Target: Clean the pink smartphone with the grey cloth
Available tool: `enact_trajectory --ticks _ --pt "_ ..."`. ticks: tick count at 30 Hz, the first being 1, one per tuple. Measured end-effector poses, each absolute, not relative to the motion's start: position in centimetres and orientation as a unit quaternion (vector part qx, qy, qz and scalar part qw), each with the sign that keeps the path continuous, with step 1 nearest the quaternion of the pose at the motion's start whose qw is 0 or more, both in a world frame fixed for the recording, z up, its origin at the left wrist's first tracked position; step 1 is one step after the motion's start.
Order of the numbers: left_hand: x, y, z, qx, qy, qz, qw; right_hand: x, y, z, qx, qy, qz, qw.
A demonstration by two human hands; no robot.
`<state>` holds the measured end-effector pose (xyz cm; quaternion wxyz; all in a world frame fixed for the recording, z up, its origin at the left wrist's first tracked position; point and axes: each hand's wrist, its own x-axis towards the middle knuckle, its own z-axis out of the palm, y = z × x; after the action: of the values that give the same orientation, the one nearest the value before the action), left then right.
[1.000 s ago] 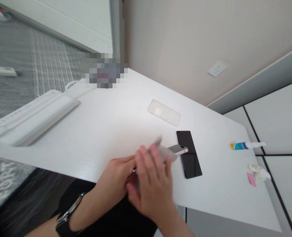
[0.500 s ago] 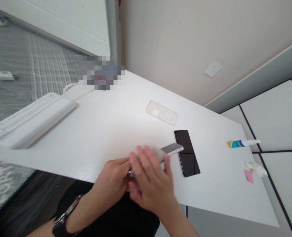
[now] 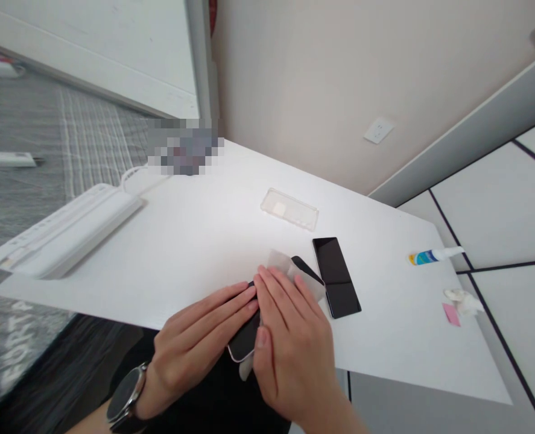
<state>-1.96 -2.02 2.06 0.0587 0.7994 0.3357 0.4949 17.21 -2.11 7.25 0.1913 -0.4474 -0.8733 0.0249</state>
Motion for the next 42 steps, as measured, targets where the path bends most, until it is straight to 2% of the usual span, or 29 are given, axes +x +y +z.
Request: enact_trajectory --ticks 3,7,10,13,16,20,24,33,39,42 --pt "-2.9 -2.3 3.8 0.817 0.323 0.476 0.033 19.1 -1.0 7.9 -0.514 -0.826 0.081 0.215" --pt "-3.6 -2.5 5.3 0.815 0.317 0.486 0.001 19.7 -0.4 7.8 -0.575 -0.725 0.163 0.342" --pt "-3.5 -2.5 5.3 0.811 0.317 0.492 -0.005 18.8 -0.8 7.3 -0.564 -0.703 0.158 0.403" --pt "-3.2 -2.2 4.6 0.802 0.32 0.504 -0.006 17.7 -1.6 7.2 -0.538 -0.733 0.138 0.392" --pt "-3.0 -2.0 3.7 0.79 0.305 0.531 -0.029 16.5 -2.9 7.6 -0.506 -0.783 0.124 0.34" --pt "-3.1 -2.0 2.9 0.797 0.311 0.517 0.004 16.1 -4.0 8.0 -0.466 -0.827 0.106 0.296" --pt "-3.3 -2.3 2.4 0.773 0.308 0.555 0.016 17.4 -3.0 8.0 -0.471 -0.815 0.125 0.315" --pt "-3.6 -2.2 3.2 0.786 0.305 0.538 0.001 17.0 -1.9 8.2 -0.369 -0.879 0.05 0.299" --pt "-3.9 -2.0 3.8 0.762 0.314 0.567 -0.004 17.9 -1.1 7.8 -0.378 -0.868 0.04 0.319" --pt "-4.0 -2.2 4.4 0.796 0.303 0.522 -0.041 17.2 -1.4 7.4 -0.334 -0.887 0.006 0.32"
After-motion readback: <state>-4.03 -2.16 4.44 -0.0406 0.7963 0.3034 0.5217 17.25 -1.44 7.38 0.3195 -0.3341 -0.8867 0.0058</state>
